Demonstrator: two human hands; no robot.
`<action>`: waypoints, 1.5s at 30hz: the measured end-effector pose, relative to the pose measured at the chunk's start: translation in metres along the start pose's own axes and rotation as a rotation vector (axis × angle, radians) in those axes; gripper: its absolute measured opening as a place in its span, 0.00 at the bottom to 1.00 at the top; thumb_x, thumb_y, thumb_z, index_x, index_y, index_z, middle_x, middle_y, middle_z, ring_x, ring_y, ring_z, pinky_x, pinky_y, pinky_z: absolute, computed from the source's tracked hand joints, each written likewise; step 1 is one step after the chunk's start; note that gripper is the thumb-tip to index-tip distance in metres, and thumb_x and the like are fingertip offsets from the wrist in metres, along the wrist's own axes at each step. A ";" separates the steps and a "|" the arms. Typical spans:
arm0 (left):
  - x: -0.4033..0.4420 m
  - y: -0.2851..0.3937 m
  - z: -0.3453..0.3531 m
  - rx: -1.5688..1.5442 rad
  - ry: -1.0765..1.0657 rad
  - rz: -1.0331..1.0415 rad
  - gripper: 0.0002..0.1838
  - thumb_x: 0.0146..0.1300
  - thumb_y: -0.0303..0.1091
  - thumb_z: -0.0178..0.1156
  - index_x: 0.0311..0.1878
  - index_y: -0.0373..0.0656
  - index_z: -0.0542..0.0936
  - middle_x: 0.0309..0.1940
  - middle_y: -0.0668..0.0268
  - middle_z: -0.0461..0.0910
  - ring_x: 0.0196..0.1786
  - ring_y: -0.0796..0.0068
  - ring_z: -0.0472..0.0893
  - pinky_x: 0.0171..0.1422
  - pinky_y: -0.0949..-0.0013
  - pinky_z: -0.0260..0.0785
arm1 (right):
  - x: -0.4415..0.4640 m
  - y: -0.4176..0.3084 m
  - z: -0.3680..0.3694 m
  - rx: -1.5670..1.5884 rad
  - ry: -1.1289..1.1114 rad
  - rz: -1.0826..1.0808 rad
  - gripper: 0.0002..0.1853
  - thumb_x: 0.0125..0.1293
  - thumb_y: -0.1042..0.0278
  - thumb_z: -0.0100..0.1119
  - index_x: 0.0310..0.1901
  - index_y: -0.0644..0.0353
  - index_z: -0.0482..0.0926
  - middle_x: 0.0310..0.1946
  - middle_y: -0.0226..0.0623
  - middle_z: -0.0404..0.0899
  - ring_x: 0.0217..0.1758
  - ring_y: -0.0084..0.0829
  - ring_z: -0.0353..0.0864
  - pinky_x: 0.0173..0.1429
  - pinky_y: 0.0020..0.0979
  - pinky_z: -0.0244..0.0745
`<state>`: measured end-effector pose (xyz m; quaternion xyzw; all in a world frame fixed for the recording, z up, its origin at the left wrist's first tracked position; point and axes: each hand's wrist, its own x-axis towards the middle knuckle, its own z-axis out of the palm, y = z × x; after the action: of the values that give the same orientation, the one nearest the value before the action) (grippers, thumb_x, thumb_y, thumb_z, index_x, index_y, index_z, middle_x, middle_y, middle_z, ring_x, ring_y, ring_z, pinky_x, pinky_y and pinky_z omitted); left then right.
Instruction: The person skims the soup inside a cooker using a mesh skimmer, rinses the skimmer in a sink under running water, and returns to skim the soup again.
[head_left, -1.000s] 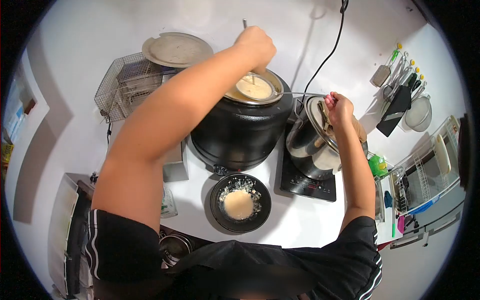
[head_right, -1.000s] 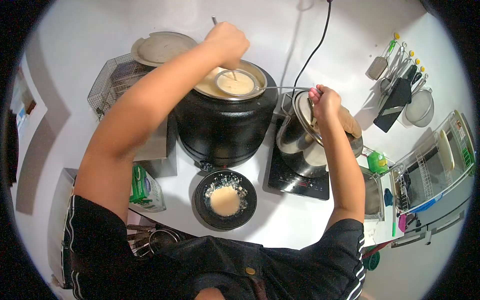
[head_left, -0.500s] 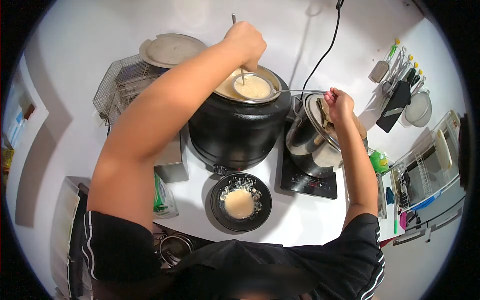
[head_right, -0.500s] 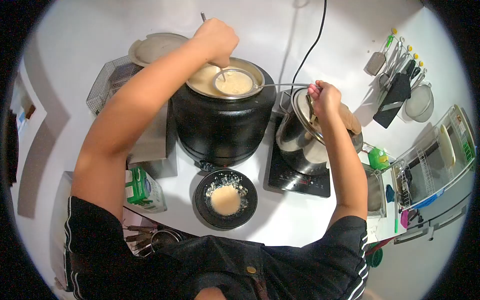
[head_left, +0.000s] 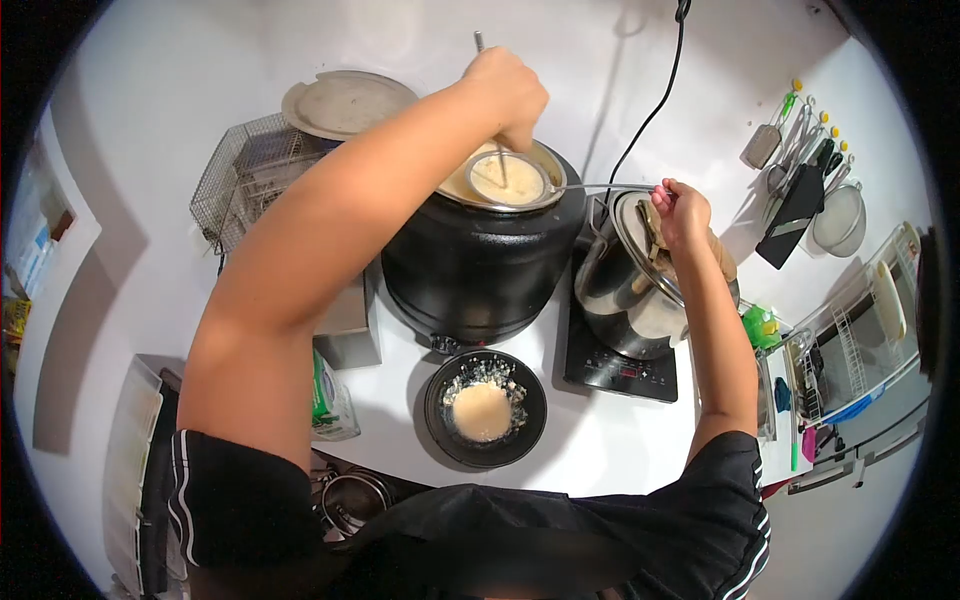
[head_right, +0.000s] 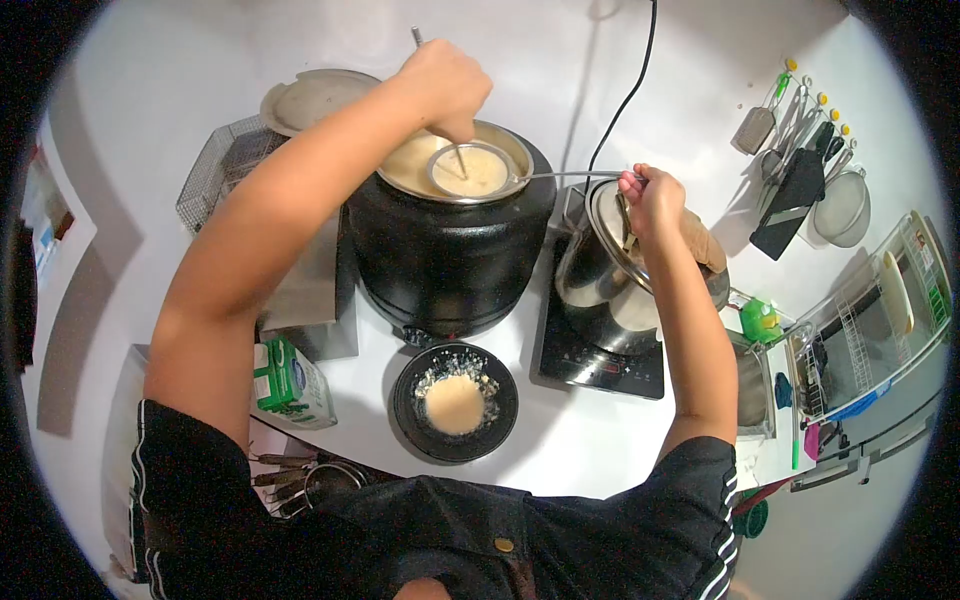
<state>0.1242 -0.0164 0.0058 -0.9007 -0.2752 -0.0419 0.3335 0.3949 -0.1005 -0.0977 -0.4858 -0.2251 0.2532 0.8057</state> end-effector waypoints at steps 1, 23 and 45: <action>0.000 0.002 -0.002 -0.059 0.057 0.029 0.10 0.35 0.38 0.61 0.23 0.45 0.81 0.24 0.62 0.80 0.30 0.65 0.80 0.33 0.65 0.72 | 0.001 0.001 0.000 -0.002 -0.013 -0.013 0.06 0.59 0.78 0.45 0.34 0.72 0.69 0.27 0.42 0.70 0.26 0.33 0.75 0.28 0.27 0.77; 0.002 -0.002 0.000 0.070 -0.048 0.000 0.12 0.41 0.40 0.58 0.30 0.49 0.82 0.31 0.66 0.81 0.36 0.70 0.80 0.37 0.68 0.70 | -0.001 -0.003 -0.005 -0.011 0.030 0.017 0.06 0.59 0.78 0.46 0.35 0.72 0.68 0.30 0.43 0.70 0.27 0.34 0.75 0.27 0.28 0.77; 0.015 0.010 -0.005 0.070 -0.045 -0.001 0.13 0.40 0.37 0.59 0.33 0.50 0.82 0.33 0.67 0.81 0.37 0.71 0.80 0.38 0.67 0.71 | -0.006 -0.004 -0.003 0.014 0.012 0.002 0.05 0.59 0.79 0.46 0.33 0.72 0.69 0.27 0.42 0.70 0.26 0.33 0.75 0.26 0.26 0.77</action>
<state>0.1422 -0.0189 0.0082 -0.8890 -0.2845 -0.0119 0.3585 0.3929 -0.1074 -0.0959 -0.4821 -0.2180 0.2524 0.8101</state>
